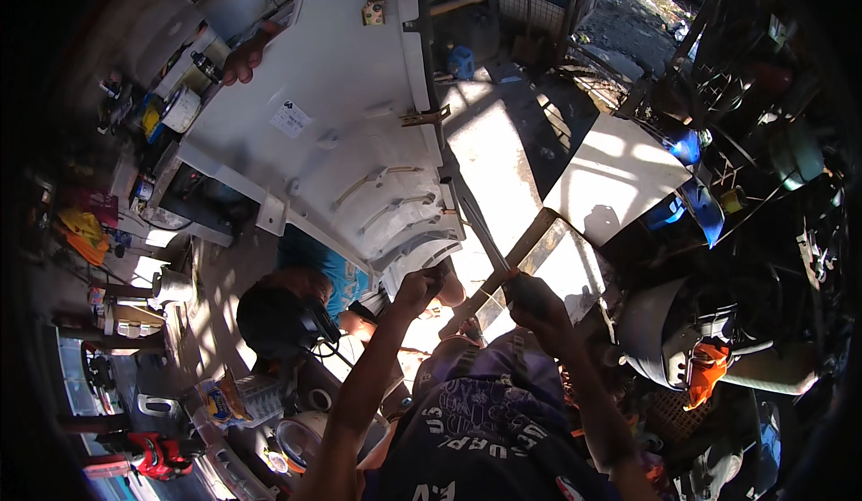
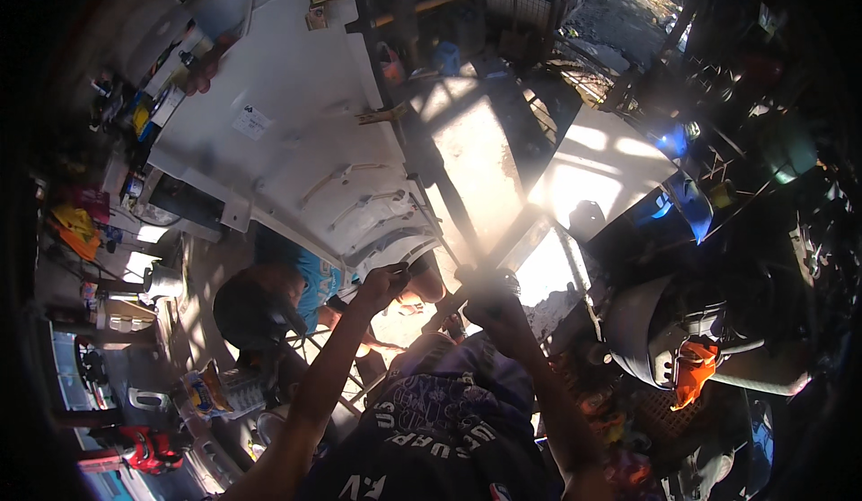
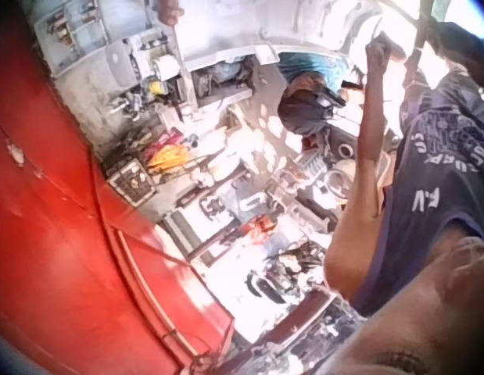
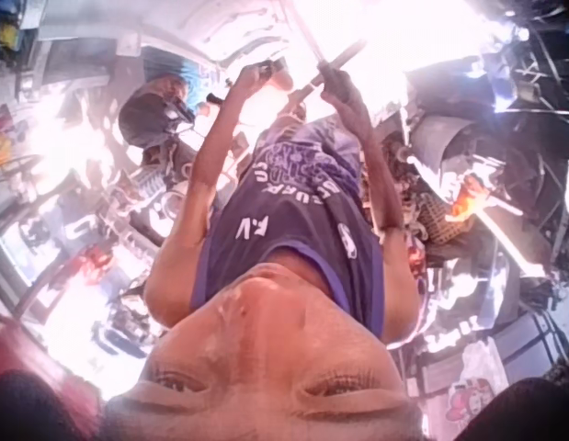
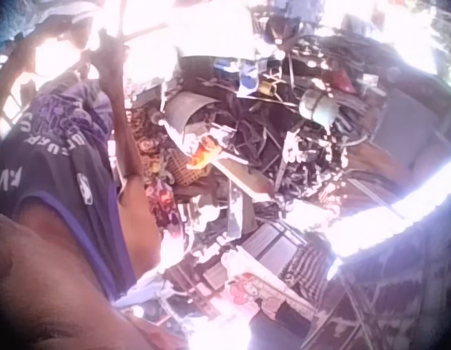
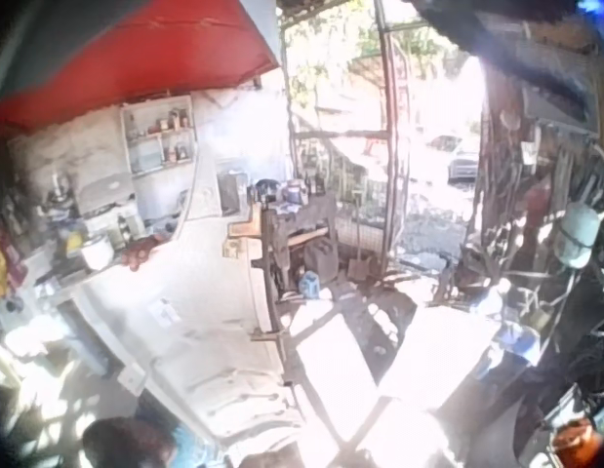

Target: The person uses a screwdriver to remove screws from a white appliance door, detaches a hinge, and places the screws into a toolbox. The person then moves the door to a vehicle.

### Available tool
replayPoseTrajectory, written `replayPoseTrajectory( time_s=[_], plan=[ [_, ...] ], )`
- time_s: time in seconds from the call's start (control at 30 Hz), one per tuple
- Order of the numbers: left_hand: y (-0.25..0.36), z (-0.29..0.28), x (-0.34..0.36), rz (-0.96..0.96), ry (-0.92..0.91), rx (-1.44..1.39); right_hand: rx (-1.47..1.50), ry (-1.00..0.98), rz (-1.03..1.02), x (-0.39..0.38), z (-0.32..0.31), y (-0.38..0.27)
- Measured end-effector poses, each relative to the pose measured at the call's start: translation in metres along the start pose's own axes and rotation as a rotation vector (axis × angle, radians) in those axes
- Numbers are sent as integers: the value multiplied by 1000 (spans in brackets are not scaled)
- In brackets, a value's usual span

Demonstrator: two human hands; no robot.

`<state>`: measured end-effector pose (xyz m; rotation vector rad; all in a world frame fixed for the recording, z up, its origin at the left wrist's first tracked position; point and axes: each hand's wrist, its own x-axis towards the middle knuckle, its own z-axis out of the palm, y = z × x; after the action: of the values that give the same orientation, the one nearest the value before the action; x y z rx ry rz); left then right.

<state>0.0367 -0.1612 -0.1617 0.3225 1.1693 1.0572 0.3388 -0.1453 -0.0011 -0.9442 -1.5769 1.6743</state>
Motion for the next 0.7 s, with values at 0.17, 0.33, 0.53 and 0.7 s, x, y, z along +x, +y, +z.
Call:
replayPoseTrajectory(
  time_s=[0.17, 0.33, 0.53, 0.7],
  plan=[
    [17, 37, -34, 211, 191, 53, -61, -37, 143, -12, 3, -9],
    [46, 61, -60, 295, 362, 120, -337, -60, 173, -19, -16, 17],
    [86, 82, -85, 370, 259, 82, -573, -51, -44, -13, -26, -4],
    [117, 97, -108, 496, 153, 349, -742, -27, -175, -6, -32, -28]
  ],
)
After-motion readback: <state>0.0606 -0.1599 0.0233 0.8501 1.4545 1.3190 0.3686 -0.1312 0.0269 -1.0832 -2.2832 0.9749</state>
